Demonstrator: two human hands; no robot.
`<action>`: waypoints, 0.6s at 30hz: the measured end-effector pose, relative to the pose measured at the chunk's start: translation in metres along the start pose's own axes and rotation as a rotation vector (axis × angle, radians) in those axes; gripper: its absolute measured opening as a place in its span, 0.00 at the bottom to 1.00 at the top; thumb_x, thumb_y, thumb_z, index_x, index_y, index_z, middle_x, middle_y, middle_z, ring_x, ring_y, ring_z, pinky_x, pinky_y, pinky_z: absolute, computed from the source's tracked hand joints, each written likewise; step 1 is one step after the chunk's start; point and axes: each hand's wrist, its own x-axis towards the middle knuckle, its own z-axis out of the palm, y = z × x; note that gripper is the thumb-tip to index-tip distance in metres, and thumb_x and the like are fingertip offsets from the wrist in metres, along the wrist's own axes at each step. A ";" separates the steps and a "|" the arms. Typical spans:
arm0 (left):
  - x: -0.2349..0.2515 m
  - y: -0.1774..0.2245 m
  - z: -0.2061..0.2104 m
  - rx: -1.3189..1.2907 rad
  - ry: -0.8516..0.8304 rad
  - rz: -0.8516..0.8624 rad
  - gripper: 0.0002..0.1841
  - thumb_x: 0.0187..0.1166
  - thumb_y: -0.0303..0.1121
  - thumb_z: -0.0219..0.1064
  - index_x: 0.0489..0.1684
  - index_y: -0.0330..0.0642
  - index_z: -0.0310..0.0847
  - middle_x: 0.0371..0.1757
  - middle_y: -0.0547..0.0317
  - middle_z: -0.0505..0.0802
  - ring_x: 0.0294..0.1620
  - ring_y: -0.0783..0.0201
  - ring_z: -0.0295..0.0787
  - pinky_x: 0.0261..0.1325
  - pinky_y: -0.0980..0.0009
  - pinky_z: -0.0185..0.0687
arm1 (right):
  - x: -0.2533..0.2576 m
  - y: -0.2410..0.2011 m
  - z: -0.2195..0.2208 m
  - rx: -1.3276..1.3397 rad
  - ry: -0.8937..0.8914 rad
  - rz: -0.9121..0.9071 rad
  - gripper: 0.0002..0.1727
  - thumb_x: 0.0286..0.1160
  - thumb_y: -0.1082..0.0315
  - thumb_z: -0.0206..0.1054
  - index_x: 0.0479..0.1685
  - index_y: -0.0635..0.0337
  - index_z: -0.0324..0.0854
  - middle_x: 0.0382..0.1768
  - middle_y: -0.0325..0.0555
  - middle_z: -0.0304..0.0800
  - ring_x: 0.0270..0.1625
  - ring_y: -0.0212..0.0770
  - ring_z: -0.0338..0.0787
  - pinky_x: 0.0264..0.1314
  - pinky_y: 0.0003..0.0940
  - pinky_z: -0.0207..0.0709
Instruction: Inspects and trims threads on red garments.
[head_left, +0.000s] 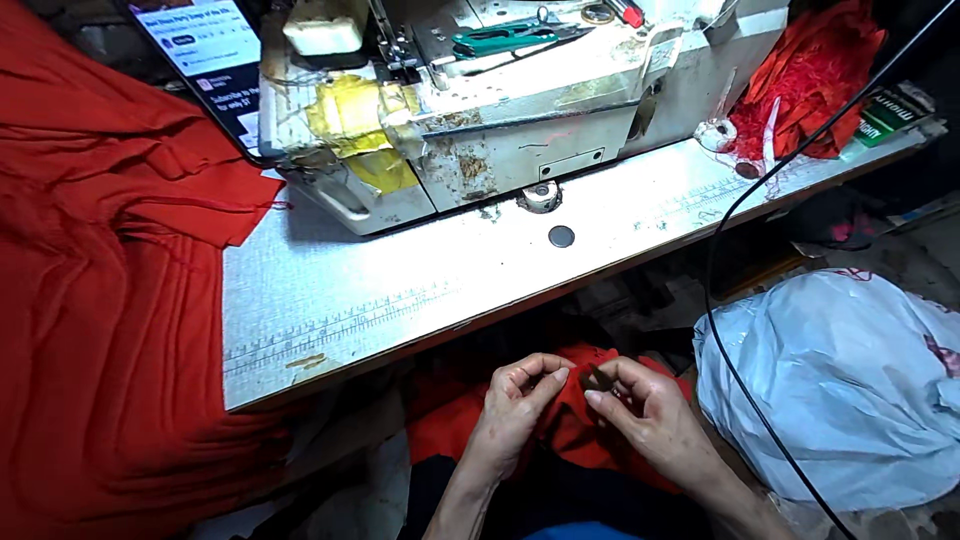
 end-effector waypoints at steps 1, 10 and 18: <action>0.000 0.000 0.000 -0.012 -0.002 -0.002 0.08 0.80 0.28 0.65 0.40 0.38 0.93 0.39 0.55 0.94 0.42 0.67 0.90 0.48 0.72 0.86 | 0.000 0.001 0.003 0.027 -0.022 0.017 0.09 0.79 0.63 0.66 0.45 0.58 0.87 0.28 0.33 0.87 0.26 0.23 0.84 0.28 0.18 0.78; -0.003 -0.001 -0.001 -0.070 -0.001 -0.009 0.09 0.80 0.27 0.65 0.41 0.36 0.93 0.39 0.54 0.94 0.41 0.68 0.91 0.48 0.73 0.86 | 0.000 0.006 0.009 0.041 0.001 0.007 0.09 0.80 0.65 0.64 0.48 0.58 0.87 0.30 0.33 0.87 0.28 0.23 0.83 0.30 0.18 0.77; -0.003 -0.004 -0.001 -0.079 0.011 -0.016 0.09 0.80 0.27 0.65 0.41 0.37 0.93 0.40 0.54 0.95 0.41 0.68 0.91 0.48 0.73 0.86 | 0.000 0.008 0.007 0.031 0.003 0.012 0.09 0.79 0.65 0.64 0.48 0.57 0.87 0.32 0.33 0.88 0.28 0.23 0.84 0.31 0.17 0.78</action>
